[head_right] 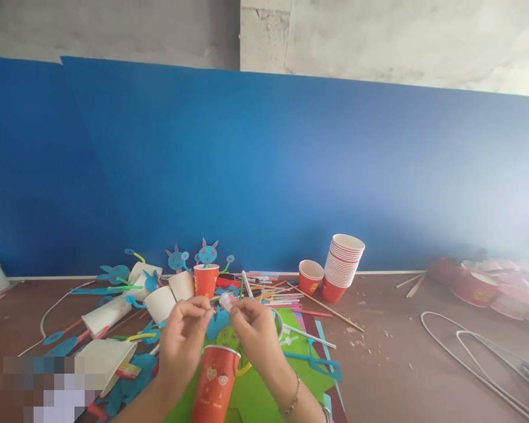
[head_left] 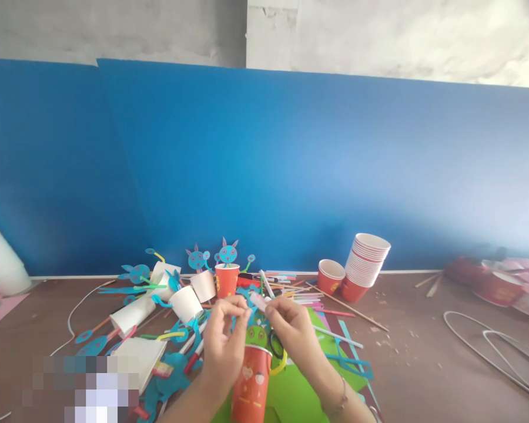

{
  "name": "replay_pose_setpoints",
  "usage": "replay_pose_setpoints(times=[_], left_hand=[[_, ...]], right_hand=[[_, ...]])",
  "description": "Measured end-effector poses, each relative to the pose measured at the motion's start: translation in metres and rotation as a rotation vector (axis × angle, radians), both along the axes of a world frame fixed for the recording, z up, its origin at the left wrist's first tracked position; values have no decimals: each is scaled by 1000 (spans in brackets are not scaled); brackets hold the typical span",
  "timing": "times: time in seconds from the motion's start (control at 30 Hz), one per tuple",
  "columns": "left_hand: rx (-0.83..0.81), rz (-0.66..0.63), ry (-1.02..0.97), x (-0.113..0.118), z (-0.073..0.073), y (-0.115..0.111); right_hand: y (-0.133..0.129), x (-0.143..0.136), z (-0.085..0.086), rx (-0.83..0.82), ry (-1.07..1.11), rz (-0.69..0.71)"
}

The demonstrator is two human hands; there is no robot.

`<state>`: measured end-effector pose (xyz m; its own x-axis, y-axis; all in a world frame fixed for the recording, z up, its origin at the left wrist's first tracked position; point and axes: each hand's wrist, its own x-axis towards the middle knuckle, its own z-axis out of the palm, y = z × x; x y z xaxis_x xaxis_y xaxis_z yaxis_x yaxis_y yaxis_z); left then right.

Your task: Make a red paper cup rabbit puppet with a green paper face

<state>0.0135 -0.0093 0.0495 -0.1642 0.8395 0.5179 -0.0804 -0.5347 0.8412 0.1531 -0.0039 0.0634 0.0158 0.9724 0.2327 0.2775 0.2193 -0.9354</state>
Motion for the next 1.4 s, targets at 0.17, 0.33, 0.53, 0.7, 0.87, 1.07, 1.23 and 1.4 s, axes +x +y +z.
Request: replay_pose_setpoints(times=[0.17, 0.33, 0.53, 0.7, 0.87, 1.07, 1.23, 1.4], left_hand=[[-418, -128, -224, -6, 17, 15], [-603, -313, -403, -3, 12, 20], [-686, -351, -414, 3, 9, 15], [-690, -386, -399, 6, 7, 13], [-710, -372, -382, 7, 6, 12], [-692, -252, -318, 7, 6, 12], [-663, -178, -285, 4, 6, 16], [-662, -156, -259, 5, 6, 16]], right_hand=[[23, 42, -8, 93, -751, -270], [34, 69, -20, -11, -825, -359], [26, 40, -9, 49, -469, -56], [16, 19, -1, 3, -118, 113], [10, 17, -1, 179, -286, 86], [0, 5, -8, 412, -522, -64], [-3, -3, -6, 340, -352, -92], [1, -5, -8, 154, -126, -78]])
